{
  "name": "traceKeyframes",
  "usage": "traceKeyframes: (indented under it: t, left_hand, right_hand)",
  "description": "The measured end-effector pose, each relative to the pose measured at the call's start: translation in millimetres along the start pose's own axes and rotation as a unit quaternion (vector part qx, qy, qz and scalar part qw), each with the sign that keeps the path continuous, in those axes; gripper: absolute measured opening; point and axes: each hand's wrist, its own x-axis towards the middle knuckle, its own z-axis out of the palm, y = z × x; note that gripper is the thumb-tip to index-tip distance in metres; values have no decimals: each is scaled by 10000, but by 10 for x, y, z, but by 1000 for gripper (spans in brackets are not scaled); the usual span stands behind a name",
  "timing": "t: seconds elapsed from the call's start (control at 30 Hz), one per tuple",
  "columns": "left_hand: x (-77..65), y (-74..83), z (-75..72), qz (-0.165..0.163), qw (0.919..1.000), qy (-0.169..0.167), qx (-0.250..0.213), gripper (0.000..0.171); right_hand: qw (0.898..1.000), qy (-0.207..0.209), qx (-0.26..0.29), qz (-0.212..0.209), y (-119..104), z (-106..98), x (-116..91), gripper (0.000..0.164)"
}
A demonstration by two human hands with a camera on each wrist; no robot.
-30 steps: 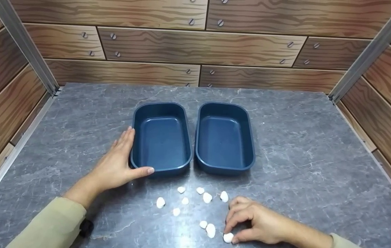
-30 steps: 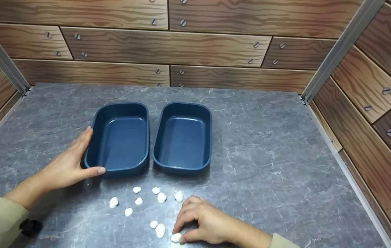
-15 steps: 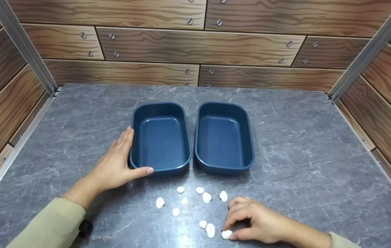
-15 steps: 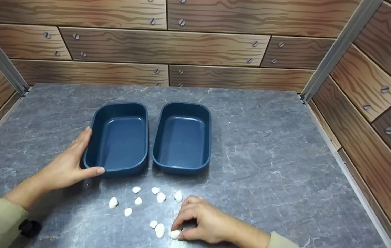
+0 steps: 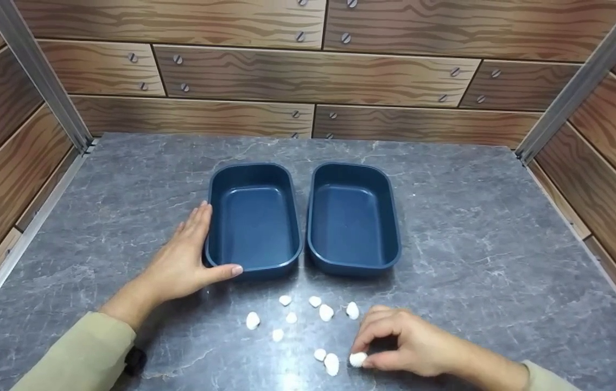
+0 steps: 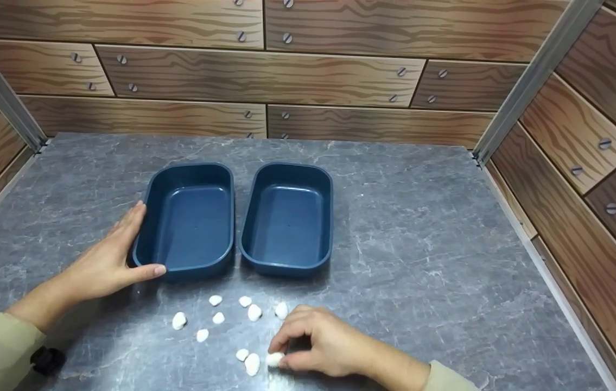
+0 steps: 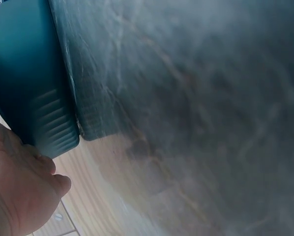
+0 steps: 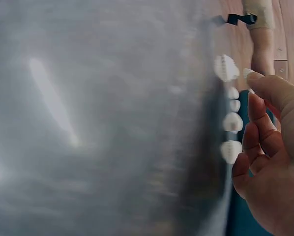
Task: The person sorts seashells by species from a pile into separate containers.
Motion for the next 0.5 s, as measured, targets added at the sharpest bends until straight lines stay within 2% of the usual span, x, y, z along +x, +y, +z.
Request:
traceKeyframes:
  t: [0.2,0.33,0.5]
  left_hand:
    - [8,1,7,23,10000,38,52,136]
    - [3,4,10,23,10000,51,48,136]
    - [0,8,11,1,10000,56,2,133]
  right_hand:
    - [9996,176,-62,222,-172,-268,265,25]
    - [9987,270,-147,413,-271,-485,513,22]
    - [9975,411,-397,414,-288,-717,866,21]
